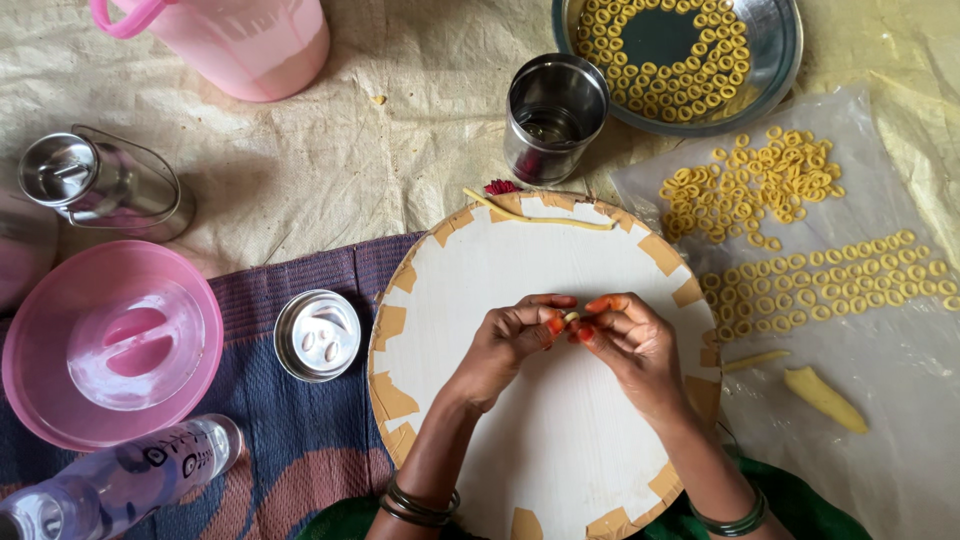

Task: The person rolls small pieces of yellow dough into thin ropes on a white circular board and then shapes them into small rings. The finished rings are placed on a plastic sheet to the right.

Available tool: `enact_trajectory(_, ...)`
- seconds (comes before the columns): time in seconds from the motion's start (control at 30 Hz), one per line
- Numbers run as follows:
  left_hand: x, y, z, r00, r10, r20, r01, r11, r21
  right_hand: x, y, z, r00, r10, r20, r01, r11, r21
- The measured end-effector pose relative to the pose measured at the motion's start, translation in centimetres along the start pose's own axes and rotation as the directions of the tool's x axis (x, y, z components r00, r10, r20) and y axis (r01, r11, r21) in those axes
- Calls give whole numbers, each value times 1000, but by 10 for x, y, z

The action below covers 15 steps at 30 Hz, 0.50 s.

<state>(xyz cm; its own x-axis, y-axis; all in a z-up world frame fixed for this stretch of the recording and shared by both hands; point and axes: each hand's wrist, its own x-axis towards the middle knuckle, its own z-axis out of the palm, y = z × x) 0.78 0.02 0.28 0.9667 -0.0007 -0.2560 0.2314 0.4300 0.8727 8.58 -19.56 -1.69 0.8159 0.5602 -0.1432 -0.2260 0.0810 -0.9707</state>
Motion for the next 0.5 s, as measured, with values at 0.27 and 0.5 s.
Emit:
enact_trajectory(0.27,3,-6,4,997,44,-69,-44,999,2,-3,-3,10,998,70,2,-70,991,112)
enact_trajectory(0.5,2,-2,6,996,44,-79,-44,999,-10,-3,-5,11,995,103,-8,-101,982,162)
